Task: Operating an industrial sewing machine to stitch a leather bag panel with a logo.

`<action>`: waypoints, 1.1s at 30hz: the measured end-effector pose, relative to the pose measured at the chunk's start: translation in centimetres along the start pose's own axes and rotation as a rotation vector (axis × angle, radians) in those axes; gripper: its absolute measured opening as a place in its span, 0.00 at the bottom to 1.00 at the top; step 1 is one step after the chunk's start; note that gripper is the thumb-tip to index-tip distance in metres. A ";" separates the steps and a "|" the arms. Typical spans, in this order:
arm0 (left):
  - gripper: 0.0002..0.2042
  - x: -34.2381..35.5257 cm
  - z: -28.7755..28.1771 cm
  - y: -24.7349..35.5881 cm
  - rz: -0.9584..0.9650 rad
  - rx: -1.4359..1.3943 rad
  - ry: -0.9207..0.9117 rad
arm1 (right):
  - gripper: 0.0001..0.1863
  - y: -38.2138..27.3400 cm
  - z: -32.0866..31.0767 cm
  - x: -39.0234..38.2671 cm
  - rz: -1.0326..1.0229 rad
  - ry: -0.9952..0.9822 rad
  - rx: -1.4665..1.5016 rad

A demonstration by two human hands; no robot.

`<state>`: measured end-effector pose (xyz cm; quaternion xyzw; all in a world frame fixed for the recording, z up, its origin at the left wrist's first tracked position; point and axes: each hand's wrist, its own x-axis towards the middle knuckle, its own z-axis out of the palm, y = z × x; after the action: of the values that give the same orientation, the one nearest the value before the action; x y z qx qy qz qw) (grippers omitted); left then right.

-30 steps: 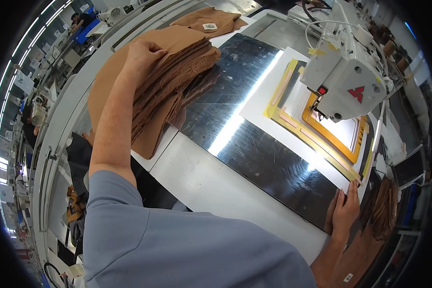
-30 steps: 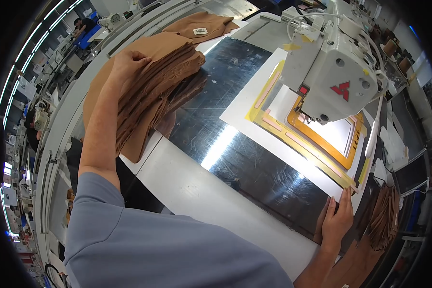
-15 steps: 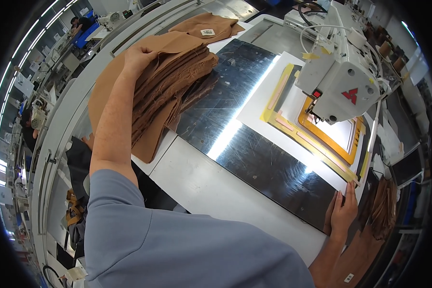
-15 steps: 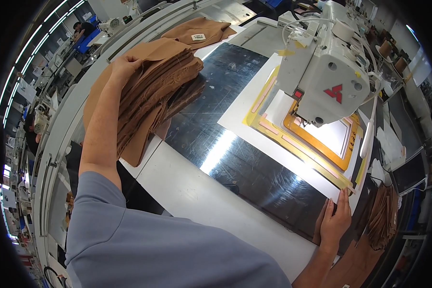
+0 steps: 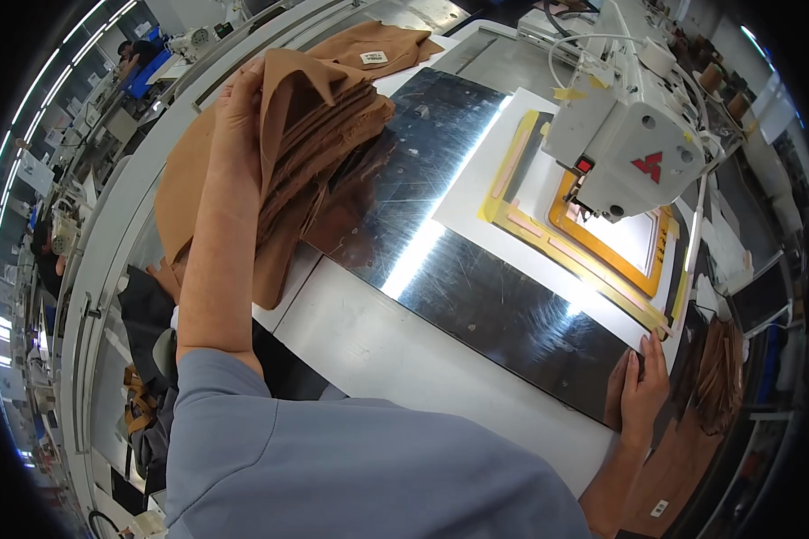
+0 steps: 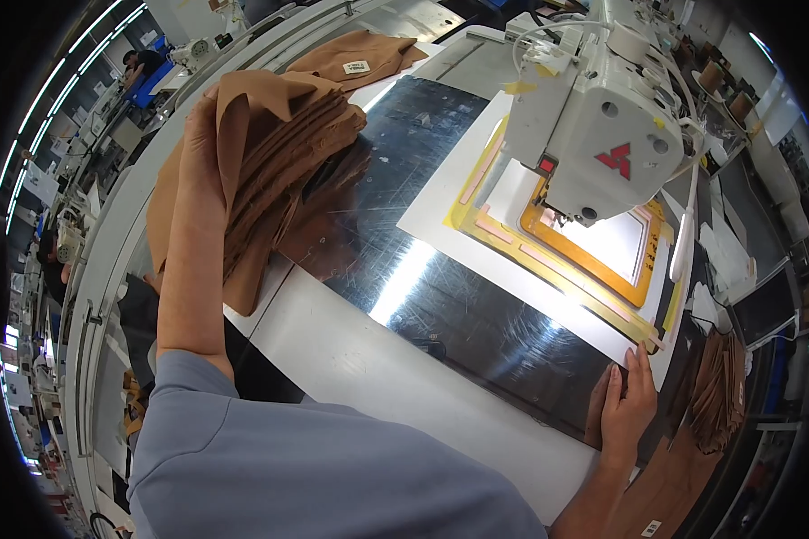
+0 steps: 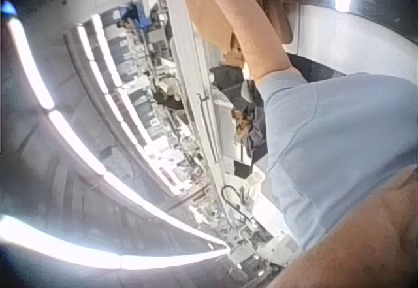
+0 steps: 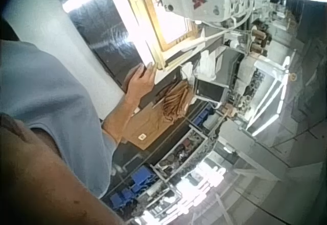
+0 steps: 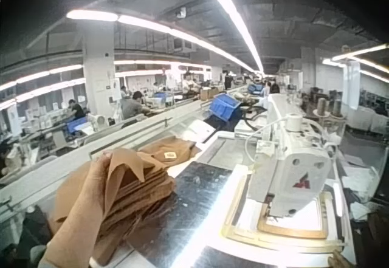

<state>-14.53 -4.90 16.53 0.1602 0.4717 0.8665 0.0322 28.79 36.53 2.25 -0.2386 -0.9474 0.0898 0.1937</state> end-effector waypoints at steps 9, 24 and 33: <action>0.06 -15.1 6.3 -10.6 -0.347 0.071 -0.772 | 0.32 -2.4 -0.6 -1.8 0.225 -0.349 1.085; 0.39 -14.2 3.2 -15.9 0.352 1.556 -0.707 | 0.22 -5.0 -0.1 2.5 0.329 -0.225 0.727; 0.21 -15.0 4.8 -13.0 -0.170 1.310 -0.869 | 0.13 -6.8 0.8 1.8 0.112 -0.215 0.656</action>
<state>-0.05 3.09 4.44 0.4343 0.8417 0.2665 0.1787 24.19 31.39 3.91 -0.2045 -0.8685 0.4246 0.1537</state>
